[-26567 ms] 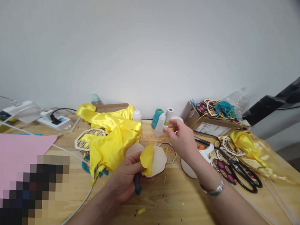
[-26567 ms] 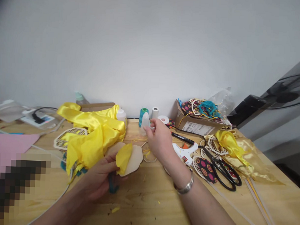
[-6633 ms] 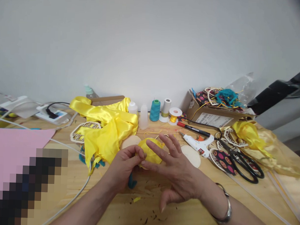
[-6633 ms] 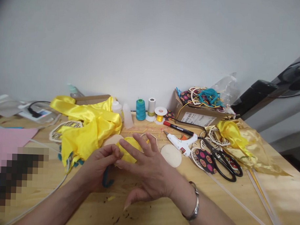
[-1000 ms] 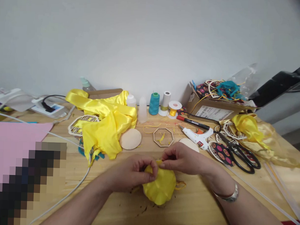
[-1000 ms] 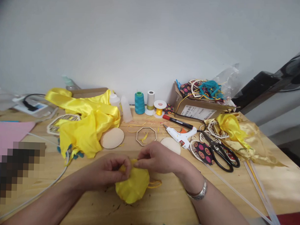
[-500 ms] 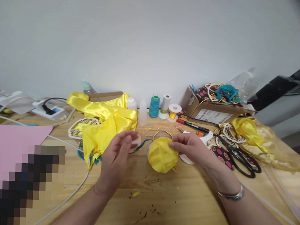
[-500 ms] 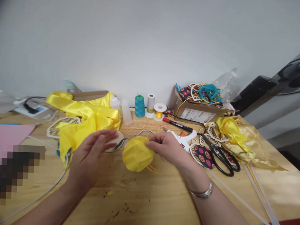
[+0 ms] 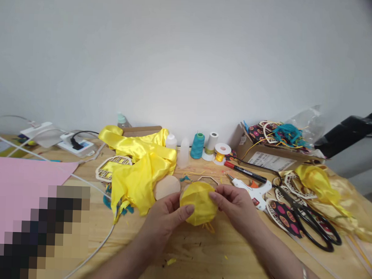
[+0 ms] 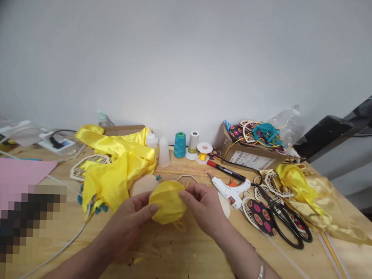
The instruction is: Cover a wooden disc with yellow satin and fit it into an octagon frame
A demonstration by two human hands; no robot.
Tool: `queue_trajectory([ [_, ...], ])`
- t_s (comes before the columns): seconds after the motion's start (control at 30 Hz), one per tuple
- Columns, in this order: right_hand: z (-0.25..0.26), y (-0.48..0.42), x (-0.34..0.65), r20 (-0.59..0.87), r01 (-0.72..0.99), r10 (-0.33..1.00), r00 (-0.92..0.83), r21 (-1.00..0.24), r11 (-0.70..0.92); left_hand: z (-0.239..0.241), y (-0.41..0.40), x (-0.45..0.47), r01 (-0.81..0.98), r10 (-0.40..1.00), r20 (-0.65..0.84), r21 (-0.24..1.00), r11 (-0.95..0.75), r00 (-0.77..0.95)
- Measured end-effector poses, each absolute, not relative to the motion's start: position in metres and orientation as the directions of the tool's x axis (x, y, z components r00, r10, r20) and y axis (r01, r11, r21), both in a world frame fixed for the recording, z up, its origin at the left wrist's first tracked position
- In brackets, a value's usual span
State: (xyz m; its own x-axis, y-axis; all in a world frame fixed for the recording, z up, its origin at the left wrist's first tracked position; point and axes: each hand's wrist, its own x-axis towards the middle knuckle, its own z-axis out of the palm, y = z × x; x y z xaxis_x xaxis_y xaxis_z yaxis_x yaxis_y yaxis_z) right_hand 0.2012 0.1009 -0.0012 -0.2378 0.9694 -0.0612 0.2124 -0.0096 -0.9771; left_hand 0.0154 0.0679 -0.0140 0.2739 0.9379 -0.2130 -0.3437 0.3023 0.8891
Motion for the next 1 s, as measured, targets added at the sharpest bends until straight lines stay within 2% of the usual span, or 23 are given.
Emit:
queue_trajectory([
  [0.17, -0.0074, 0.0974, 0.1973, -0.076, 0.228, 0.961, -0.265, -0.974, -0.015, -0.0152, 0.0685, 0.0131, -0.417, 0.944, -0.229, 0.854, 0.313, 0.239],
  [0.43, -0.0085, 0.0970, 0.1975, -0.085, 0.213, 0.955, -0.286, -0.977, -0.023, -0.0094, 0.0688, 0.0142, -0.401, 0.931, -0.315, 0.841, 0.363, 0.182],
  [1.0, -0.0074, 0.0987, 0.1981, -0.098, 0.230, 0.955, -0.278, -0.973, -0.033, -0.0072, 0.0681, 0.0134, -0.451, 0.932, -0.310, 0.815, 0.362, 0.188],
])
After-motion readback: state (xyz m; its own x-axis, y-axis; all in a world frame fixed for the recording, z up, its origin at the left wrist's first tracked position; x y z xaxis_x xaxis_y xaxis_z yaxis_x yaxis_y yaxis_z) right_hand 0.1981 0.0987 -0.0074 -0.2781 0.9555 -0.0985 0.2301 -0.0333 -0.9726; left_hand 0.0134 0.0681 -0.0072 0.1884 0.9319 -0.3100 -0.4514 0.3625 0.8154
